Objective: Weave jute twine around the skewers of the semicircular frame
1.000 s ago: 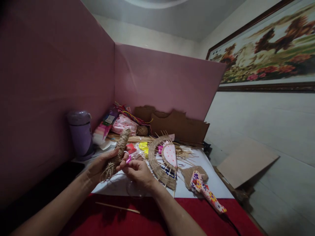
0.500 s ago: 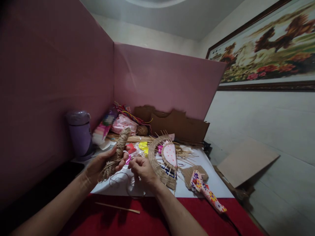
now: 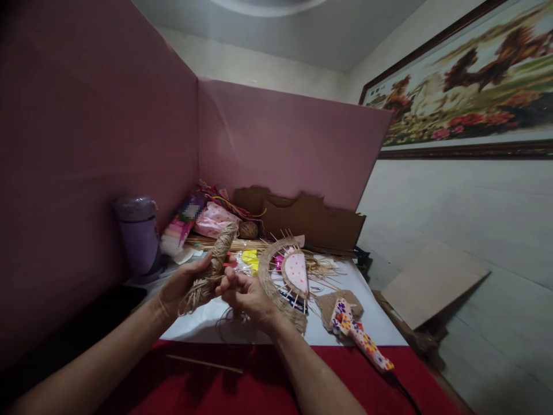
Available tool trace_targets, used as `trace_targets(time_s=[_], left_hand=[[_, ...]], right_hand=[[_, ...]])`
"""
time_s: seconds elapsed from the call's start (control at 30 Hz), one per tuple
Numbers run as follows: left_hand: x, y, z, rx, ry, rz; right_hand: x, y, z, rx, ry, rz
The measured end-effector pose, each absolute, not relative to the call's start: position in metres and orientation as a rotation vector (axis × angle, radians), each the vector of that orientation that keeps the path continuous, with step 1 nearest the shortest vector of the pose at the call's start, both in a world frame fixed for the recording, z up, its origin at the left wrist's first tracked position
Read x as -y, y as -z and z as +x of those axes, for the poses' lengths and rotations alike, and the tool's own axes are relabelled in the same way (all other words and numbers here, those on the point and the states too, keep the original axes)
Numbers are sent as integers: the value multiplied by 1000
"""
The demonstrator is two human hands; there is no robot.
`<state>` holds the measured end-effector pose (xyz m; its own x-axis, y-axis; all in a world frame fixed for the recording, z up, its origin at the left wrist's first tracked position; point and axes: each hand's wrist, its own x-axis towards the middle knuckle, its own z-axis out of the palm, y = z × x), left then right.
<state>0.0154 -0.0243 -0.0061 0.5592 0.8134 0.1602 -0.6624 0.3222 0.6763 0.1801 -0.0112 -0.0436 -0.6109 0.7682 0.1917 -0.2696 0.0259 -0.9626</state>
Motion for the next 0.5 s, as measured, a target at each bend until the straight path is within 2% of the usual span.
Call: trace_targets(time_s=[0.23,0.5], left_hand=[[20,-25,25,-259,-986,772],[12,-6,17,-139,-1142,624]], right_hand=[[1,33,199,1351,-1524,-593],[-33,43,220,1110,-891,-1107]])
